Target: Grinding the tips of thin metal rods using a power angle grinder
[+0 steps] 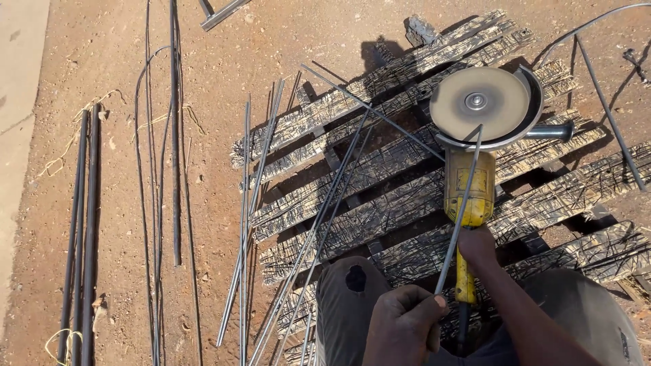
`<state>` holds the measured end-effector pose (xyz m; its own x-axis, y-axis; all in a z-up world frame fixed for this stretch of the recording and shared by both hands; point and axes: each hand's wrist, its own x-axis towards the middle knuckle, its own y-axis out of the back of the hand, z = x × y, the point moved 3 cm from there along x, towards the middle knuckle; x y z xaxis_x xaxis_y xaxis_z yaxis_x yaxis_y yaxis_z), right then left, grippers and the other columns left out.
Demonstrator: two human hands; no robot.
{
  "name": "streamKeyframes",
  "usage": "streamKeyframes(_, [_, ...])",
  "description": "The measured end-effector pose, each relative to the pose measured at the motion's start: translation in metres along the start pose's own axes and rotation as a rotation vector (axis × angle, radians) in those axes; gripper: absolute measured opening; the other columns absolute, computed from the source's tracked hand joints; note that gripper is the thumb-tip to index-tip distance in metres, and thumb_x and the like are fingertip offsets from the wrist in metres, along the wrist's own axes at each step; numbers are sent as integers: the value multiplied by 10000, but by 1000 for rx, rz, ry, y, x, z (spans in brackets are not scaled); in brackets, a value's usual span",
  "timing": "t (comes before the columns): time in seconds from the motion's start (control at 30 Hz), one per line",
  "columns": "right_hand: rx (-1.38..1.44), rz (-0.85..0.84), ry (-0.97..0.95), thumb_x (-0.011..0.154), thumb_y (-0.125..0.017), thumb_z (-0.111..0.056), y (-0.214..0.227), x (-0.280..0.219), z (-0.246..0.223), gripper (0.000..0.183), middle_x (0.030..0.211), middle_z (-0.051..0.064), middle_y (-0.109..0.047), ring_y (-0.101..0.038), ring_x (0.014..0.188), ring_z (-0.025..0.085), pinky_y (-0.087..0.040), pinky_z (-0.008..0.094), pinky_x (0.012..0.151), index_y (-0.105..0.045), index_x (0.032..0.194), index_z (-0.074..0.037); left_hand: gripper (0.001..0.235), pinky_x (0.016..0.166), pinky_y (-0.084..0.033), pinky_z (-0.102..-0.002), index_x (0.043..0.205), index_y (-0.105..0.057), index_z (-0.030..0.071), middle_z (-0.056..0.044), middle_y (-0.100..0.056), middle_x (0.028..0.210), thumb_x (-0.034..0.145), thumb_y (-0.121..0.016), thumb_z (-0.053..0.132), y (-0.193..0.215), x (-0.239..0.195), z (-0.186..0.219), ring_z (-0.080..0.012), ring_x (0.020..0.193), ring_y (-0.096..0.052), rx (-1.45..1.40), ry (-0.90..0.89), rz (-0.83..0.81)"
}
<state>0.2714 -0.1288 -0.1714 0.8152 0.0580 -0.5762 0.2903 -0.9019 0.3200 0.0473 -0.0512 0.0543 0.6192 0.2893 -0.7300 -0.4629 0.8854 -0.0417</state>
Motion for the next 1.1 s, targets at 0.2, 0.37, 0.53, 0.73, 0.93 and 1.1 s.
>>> streamKeyframes(0.2, [32, 24, -20, 848, -770, -77, 1, 0, 1, 323, 1042, 134, -702, -663, 902, 330, -529, 483, 715, -668, 1151, -34, 390, 447, -348, -340, 1182, -779, 62, -66, -521, 614, 1103, -589, 394, -9, 8, -22, -166, 441, -348, -379, 70, -167])
streamKeyframes(0.37, [8, 26, -12, 849, -730, -96, 5, 0, 4, 390, 1094, 130, -702, -674, 920, 323, -547, 469, 712, -647, 1227, -50, 265, 338, -377, -309, 1088, -676, 80, -111, -514, 610, 924, -859, 178, -7, 8, -25, -163, 411, -425, -478, 128, -29])
streamKeyframes(0.53, [11, -1, 6, 826, -728, -98, 1, 3, 1, 457, 1109, 128, -708, -678, 886, 311, -549, 448, 679, -636, 1271, -53, 114, 329, -422, -369, 1008, -645, 40, -164, -543, 593, 1024, -746, 91, -5, 20, -40, -245, 345, -405, -653, 59, -66])
streamKeyframes(0.73, [14, -2, 3, 827, -735, -87, 0, 0, 0, 420, 1052, 133, -720, -685, 819, 296, -551, 427, 648, -643, 1233, -27, 153, 332, -451, -340, 1050, -689, -31, -164, -552, 607, 1043, -689, 122, -7, 18, -41, -225, 364, -436, -745, 23, -108])
streamKeyframes(0.93, [41, 2, -14, 869, -679, -77, -2, 9, 8, 310, 1005, 122, -694, -659, 830, 299, -521, 452, 655, -648, 1176, -46, 254, 382, -491, -369, 1151, -709, -38, -141, -550, 641, 1080, -645, 198, -9, 21, -51, -236, 410, -453, -738, 19, -183])
streamKeyframes(1.1, [-19, -17, 28, 889, -629, -94, 0, 4, 5, 178, 905, 100, -661, -634, 761, 282, -499, 452, 621, -646, 1066, -81, 353, 415, -505, -398, 1221, -682, -112, -150, -542, 657, 1120, -581, 211, -11, 16, -51, -247, 451, -478, -822, 21, -270])
